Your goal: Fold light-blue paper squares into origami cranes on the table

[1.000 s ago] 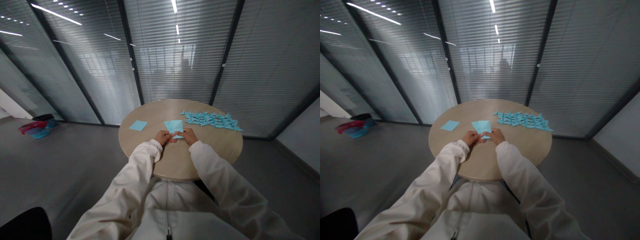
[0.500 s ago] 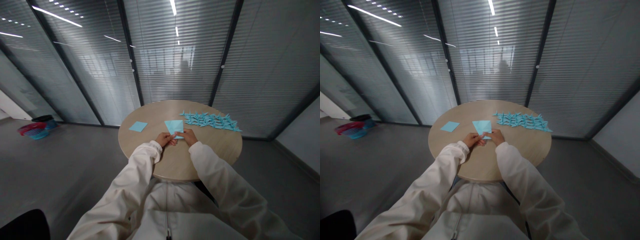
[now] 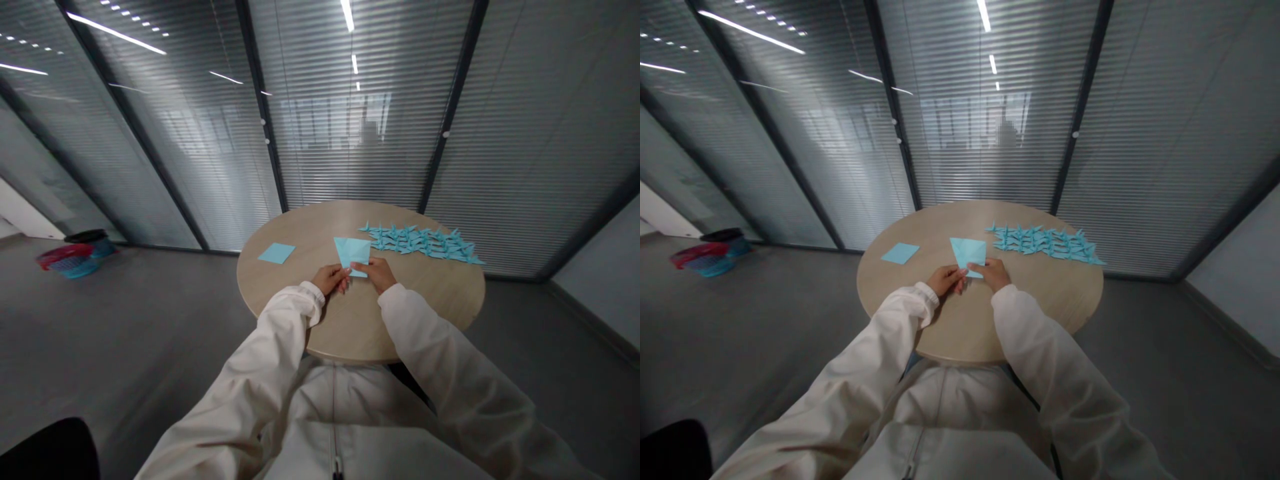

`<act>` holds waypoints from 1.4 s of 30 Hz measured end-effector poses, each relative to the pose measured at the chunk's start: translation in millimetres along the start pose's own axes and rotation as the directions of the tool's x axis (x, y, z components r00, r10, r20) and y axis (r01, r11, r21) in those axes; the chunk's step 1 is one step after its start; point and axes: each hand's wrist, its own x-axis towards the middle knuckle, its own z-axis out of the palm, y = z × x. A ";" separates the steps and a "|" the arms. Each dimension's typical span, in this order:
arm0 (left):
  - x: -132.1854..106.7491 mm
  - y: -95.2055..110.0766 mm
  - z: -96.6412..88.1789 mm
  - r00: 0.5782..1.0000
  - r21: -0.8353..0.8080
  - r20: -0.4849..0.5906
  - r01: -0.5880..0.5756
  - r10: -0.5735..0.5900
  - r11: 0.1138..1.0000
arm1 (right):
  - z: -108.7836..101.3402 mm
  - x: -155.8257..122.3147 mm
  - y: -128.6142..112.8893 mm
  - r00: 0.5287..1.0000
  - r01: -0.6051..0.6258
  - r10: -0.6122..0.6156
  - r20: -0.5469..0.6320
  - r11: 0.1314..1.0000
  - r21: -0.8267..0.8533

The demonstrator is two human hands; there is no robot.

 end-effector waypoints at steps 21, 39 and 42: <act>10.8 -4.1 -9.3 0.945 -0.259 -0.326 -0.114 0.025 0.959 | 5.0 -4.1 -3.2 0.988 0.057 -0.037 0.147 0.990 -0.133; 13.1 -13.0 -11.7 0.953 -0.320 -0.301 -0.058 -0.043 0.945 | 2.8 1.9 5.3 0.965 0.232 -0.257 -0.051 0.928 -0.290; 14.6 -14.8 -11.6 0.950 -0.340 -0.306 -0.056 -0.054 0.939 | 4.2 -3.1 0.4 0.926 0.335 -0.374 -0.046 0.872 -0.356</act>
